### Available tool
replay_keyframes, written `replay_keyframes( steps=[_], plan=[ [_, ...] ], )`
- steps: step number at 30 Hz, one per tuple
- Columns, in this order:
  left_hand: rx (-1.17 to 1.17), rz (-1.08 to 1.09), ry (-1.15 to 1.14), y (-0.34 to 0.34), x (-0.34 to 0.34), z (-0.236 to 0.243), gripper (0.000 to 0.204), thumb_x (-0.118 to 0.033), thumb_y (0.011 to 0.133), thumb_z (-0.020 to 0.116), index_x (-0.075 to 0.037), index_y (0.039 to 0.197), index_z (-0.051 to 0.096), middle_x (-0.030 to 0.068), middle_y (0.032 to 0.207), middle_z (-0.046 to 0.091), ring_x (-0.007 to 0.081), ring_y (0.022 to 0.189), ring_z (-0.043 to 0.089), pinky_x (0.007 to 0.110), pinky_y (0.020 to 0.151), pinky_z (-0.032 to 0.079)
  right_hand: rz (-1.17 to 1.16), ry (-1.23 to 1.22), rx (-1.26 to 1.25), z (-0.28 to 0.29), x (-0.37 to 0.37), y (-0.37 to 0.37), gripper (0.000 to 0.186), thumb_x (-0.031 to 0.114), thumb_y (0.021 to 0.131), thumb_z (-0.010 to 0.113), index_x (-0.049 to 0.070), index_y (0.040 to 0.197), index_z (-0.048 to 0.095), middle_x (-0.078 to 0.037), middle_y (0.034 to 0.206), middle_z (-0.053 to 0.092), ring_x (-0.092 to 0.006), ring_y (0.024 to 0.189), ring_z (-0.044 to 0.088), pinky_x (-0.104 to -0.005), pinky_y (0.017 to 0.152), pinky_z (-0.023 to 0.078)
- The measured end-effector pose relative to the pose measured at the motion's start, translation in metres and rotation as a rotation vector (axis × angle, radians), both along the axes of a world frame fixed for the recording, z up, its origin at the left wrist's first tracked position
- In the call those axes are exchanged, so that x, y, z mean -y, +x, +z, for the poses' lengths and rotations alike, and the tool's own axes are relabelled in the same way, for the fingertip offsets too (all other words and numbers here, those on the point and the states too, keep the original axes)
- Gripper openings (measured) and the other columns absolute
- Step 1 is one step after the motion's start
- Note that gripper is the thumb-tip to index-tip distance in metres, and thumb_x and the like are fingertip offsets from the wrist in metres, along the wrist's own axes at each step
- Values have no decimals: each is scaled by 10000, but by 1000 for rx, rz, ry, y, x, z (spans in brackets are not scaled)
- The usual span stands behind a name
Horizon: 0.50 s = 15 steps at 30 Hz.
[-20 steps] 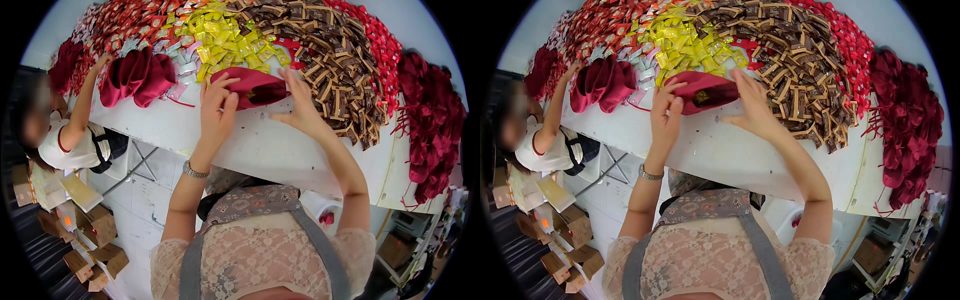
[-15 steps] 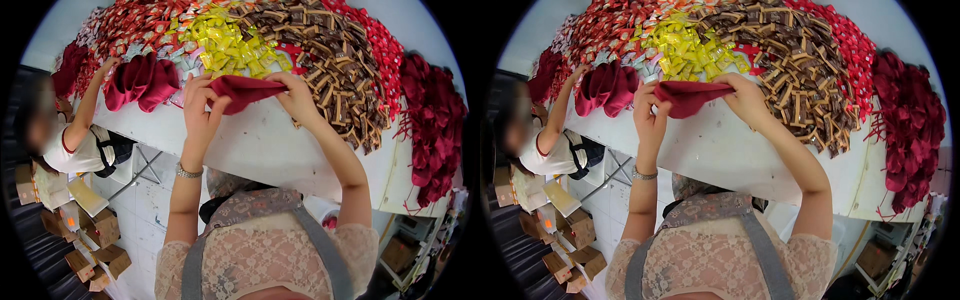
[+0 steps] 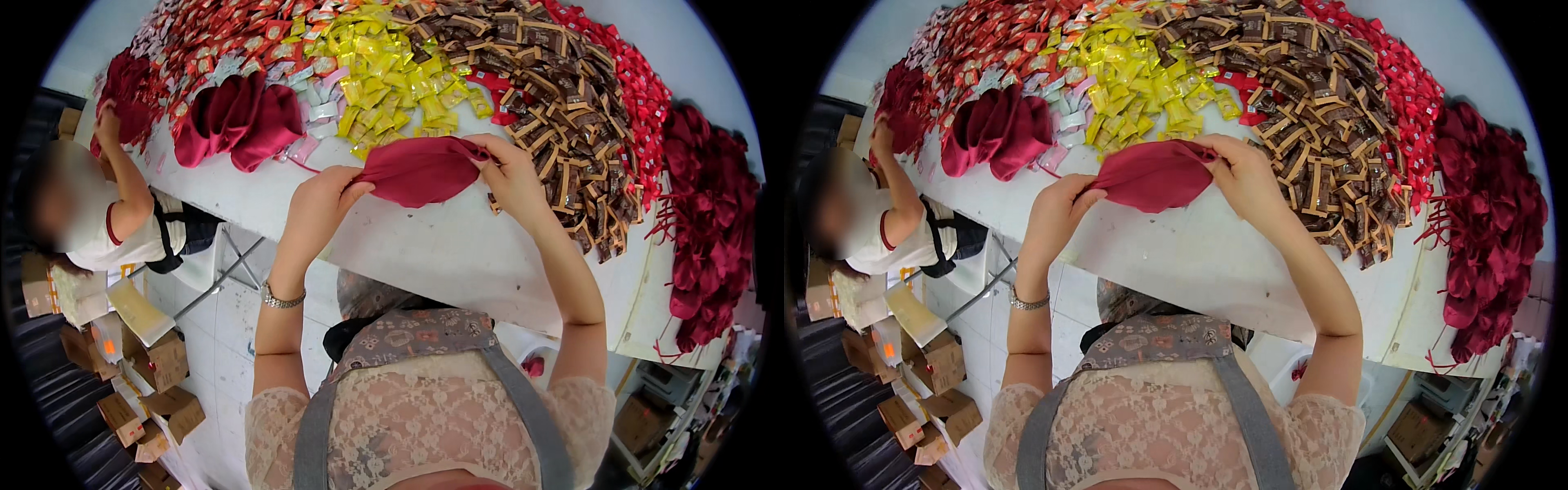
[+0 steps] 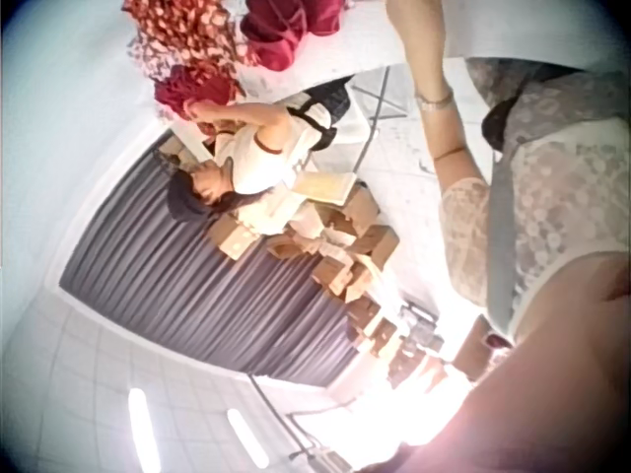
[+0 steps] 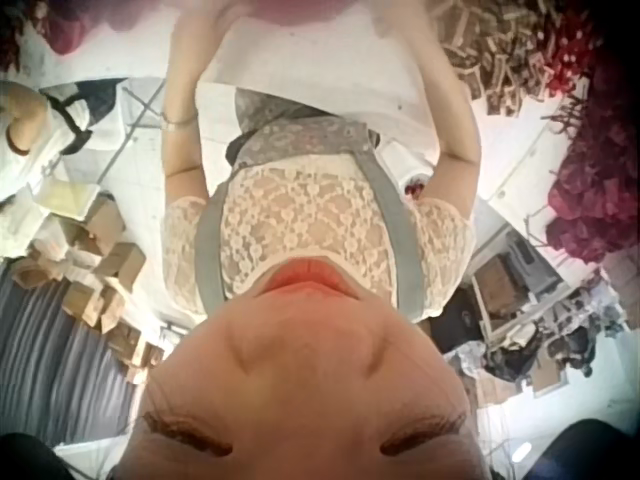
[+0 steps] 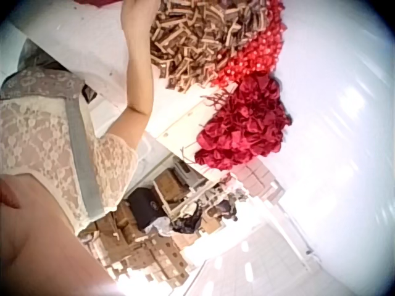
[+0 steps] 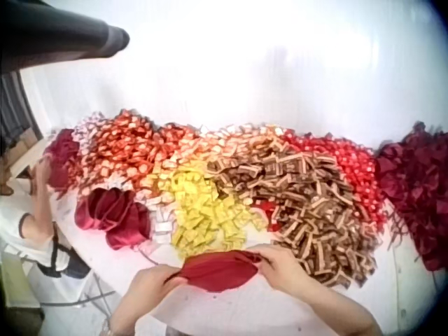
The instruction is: The person fills small red drawstring pouches with assorted wrapped candies and chocolate bars from a table. They open each pouch, place items inside, and tie the drawstrings closed, repeating the process for multiple pouches.
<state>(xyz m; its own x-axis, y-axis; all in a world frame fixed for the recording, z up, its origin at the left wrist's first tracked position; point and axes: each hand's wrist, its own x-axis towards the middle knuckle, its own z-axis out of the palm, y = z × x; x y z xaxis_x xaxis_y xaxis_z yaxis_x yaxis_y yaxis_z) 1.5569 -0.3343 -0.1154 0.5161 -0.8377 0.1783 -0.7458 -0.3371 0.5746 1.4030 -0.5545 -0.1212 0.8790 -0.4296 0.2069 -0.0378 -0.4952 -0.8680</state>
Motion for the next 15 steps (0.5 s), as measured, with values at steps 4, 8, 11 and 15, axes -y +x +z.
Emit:
replay_keyframes(
  steps=[4,8,11,15],
  plan=[
    [47,4,-30,-3,-9,7,161,-162,850,596,-1,867,603,127,757,589,285,649,557,321,587,437,-165,-288,-179,8,-6,-10,240,142,844,577,72,1072,595,-53,652,543,-146,596,531,-294,580,453],
    [-384,102,-344,-20,-14,-2,173,-143,853,588,-8,745,580,48,613,534,185,518,491,299,493,382,-56,95,24,15,-16,-12,474,252,708,752,76,1115,586,17,618,466,-102,573,459,-247,532,396],
    [-1089,326,-750,-32,-24,-6,297,-129,856,520,-72,580,426,-34,517,361,75,454,315,246,420,253,-204,446,72,33,-5,-49,342,69,734,676,65,1063,584,5,714,554,-65,535,491,-203,441,386],
    [-1512,197,-890,-27,-66,-23,282,-182,863,473,-79,609,408,-26,533,345,77,458,317,236,421,264,-430,501,318,26,5,-103,321,274,803,682,43,994,565,89,593,387,-12,450,359,-172,389,253]
  ],
)
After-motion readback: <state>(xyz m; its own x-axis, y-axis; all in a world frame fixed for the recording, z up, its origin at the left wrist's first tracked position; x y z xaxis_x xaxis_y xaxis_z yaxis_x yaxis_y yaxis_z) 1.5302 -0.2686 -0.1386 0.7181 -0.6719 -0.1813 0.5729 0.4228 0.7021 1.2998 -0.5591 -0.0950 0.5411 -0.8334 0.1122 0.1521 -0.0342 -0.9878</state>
